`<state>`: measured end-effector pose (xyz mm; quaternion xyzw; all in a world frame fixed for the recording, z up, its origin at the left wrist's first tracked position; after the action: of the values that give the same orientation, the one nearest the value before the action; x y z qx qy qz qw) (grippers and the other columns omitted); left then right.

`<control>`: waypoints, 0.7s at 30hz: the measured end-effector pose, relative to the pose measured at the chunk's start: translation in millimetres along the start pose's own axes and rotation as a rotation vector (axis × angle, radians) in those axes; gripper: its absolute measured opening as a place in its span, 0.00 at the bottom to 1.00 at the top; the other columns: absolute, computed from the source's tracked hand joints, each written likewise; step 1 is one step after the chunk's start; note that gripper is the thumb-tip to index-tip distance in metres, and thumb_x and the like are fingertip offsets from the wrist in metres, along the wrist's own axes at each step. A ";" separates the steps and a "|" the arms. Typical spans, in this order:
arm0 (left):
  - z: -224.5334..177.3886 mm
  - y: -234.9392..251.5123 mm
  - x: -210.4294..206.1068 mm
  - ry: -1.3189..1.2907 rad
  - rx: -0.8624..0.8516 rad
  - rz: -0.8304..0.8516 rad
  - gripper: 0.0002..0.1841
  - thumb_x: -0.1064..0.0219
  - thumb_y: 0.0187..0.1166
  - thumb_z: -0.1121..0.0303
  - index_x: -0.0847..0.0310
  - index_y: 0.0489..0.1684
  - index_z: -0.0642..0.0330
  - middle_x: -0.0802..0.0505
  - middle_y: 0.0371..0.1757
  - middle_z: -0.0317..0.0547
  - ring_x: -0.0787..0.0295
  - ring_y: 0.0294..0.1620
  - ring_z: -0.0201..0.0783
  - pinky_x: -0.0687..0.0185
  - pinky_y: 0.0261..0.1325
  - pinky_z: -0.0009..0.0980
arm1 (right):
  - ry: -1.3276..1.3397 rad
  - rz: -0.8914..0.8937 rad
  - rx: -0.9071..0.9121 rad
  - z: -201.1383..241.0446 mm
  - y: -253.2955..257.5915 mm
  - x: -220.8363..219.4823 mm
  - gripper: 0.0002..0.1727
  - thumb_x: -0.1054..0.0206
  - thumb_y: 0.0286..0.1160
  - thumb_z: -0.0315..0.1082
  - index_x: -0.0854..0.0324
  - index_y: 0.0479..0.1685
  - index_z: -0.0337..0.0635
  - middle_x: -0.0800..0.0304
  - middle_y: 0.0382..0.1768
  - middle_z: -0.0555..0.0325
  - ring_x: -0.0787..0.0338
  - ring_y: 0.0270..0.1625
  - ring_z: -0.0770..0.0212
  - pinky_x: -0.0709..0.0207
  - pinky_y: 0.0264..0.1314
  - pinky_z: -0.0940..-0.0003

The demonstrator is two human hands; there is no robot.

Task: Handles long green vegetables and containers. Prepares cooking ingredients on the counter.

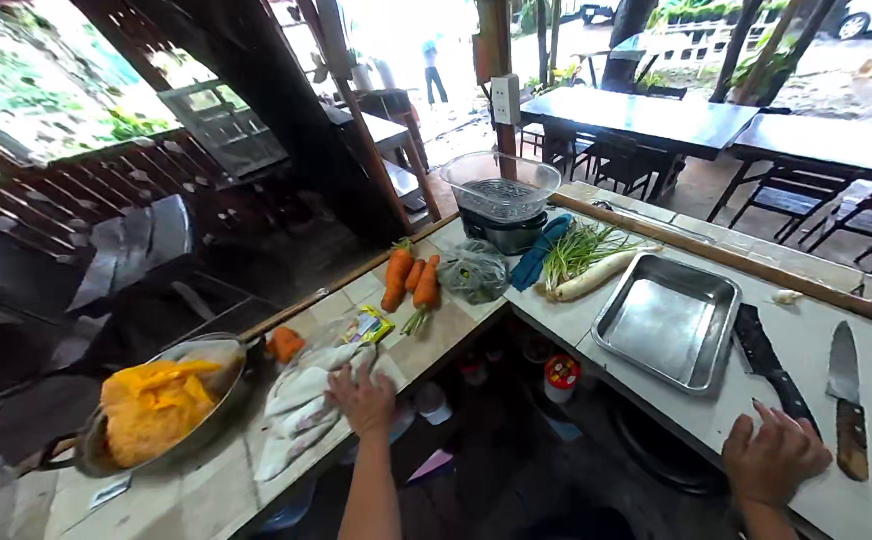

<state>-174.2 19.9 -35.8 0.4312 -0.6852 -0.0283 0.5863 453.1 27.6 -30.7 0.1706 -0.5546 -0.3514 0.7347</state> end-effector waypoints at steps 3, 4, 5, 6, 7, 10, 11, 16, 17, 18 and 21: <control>1.3 -0.3 -1.1 0.013 0.009 -0.011 0.26 0.44 0.82 0.56 0.15 0.68 0.65 0.26 0.81 0.76 0.45 0.88 0.80 0.61 0.87 0.74 | -0.007 -0.023 0.015 -0.3 -0.3 -3.4 0.28 0.51 0.88 0.44 0.17 0.66 0.31 0.17 0.68 0.27 0.26 0.78 0.21 0.45 0.83 0.28; 2.2 -0.6 -2.4 0.015 0.010 -0.013 0.26 0.44 0.81 0.56 0.15 0.67 0.64 0.26 0.81 0.76 0.45 0.88 0.80 0.62 0.87 0.74 | -0.011 -0.033 0.022 -1.3 -0.9 -3.7 0.27 0.51 0.88 0.45 0.16 0.66 0.31 0.16 0.68 0.27 0.25 0.77 0.21 0.44 0.83 0.28; 3.6 -0.8 -4.3 0.021 0.011 -0.015 0.25 0.45 0.81 0.55 0.15 0.67 0.64 0.26 0.82 0.75 0.45 0.88 0.79 0.62 0.87 0.74 | -0.013 -0.037 0.026 -1.2 -1.2 -3.6 0.27 0.51 0.88 0.45 0.16 0.65 0.31 0.16 0.67 0.28 0.25 0.77 0.21 0.43 0.83 0.29; 5.4 -0.8 -6.4 0.028 0.009 -0.026 0.25 0.45 0.81 0.55 0.14 0.66 0.63 0.26 0.82 0.75 0.45 0.88 0.79 0.62 0.87 0.74 | -0.014 -0.037 0.027 -0.6 -1.3 -3.5 0.27 0.51 0.88 0.45 0.16 0.65 0.31 0.15 0.67 0.28 0.25 0.77 0.21 0.43 0.83 0.28; 6.8 -0.6 -8.0 0.032 0.008 -0.039 0.26 0.45 0.81 0.55 0.13 0.65 0.63 0.25 0.81 0.74 0.44 0.88 0.79 0.61 0.87 0.73 | -0.014 -0.035 0.025 -0.1 -1.5 -3.5 0.27 0.50 0.87 0.45 0.16 0.65 0.31 0.15 0.67 0.28 0.25 0.78 0.22 0.43 0.83 0.29; 7.8 -1.0 -6.2 0.036 0.007 -0.041 0.25 0.45 0.81 0.55 0.13 0.64 0.63 0.25 0.80 0.75 0.43 0.87 0.79 0.60 0.87 0.73 | -0.018 -0.032 0.013 -1.6 -3.5 -5.9 0.28 0.51 0.88 0.45 0.17 0.66 0.31 0.15 0.68 0.29 0.25 0.78 0.23 0.44 0.84 0.30; 7.9 -0.3 -5.9 0.038 0.005 -0.044 0.25 0.45 0.81 0.55 0.12 0.63 0.63 0.24 0.80 0.75 0.43 0.87 0.79 0.60 0.87 0.72 | -0.018 -0.037 0.009 -1.3 -4.2 -6.3 0.27 0.51 0.88 0.45 0.17 0.66 0.31 0.15 0.67 0.30 0.25 0.78 0.23 0.44 0.84 0.30; 9.6 0.6 -8.1 0.037 0.009 -0.051 0.25 0.45 0.81 0.54 0.12 0.61 0.63 0.24 0.80 0.75 0.43 0.87 0.79 0.60 0.87 0.72 | -0.012 -0.054 0.010 1.2 -4.0 -4.9 0.26 0.49 0.87 0.43 0.16 0.64 0.30 0.15 0.66 0.29 0.25 0.78 0.23 0.44 0.84 0.31; 10.0 0.8 -8.2 0.035 0.009 -0.047 0.25 0.46 0.81 0.54 0.12 0.61 0.63 0.24 0.80 0.75 0.43 0.87 0.79 0.60 0.88 0.72 | -0.014 -0.058 0.009 1.1 -4.3 -5.3 0.26 0.49 0.88 0.43 0.16 0.64 0.31 0.15 0.66 0.30 0.25 0.78 0.24 0.43 0.84 0.31; 10.5 0.7 -8.7 0.029 0.006 -0.047 0.25 0.46 0.81 0.55 0.11 0.60 0.63 0.24 0.80 0.75 0.43 0.87 0.80 0.61 0.88 0.72 | -0.021 -0.065 0.011 0.8 -4.7 -6.0 0.26 0.50 0.88 0.44 0.16 0.64 0.31 0.14 0.66 0.30 0.25 0.78 0.24 0.43 0.83 0.31; 11.0 0.9 -8.4 0.019 0.001 -0.041 0.24 0.46 0.81 0.55 0.10 0.58 0.63 0.23 0.80 0.74 0.42 0.87 0.80 0.60 0.88 0.72 | -0.030 -0.071 0.019 0.8 -4.7 -6.2 0.26 0.49 0.87 0.44 0.16 0.64 0.31 0.14 0.66 0.30 0.24 0.78 0.24 0.43 0.83 0.31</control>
<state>-184.4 20.6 -45.4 0.4458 -0.6705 -0.0358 0.5920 449.9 28.8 -37.8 0.1916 -0.5625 -0.3744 0.7118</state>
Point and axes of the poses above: each hand's wrist, its own y-axis towards the middle knuckle, its own x-axis out of the back of the hand, z = x × y, the point moved 2 cm from there along y, towards the middle knuckle
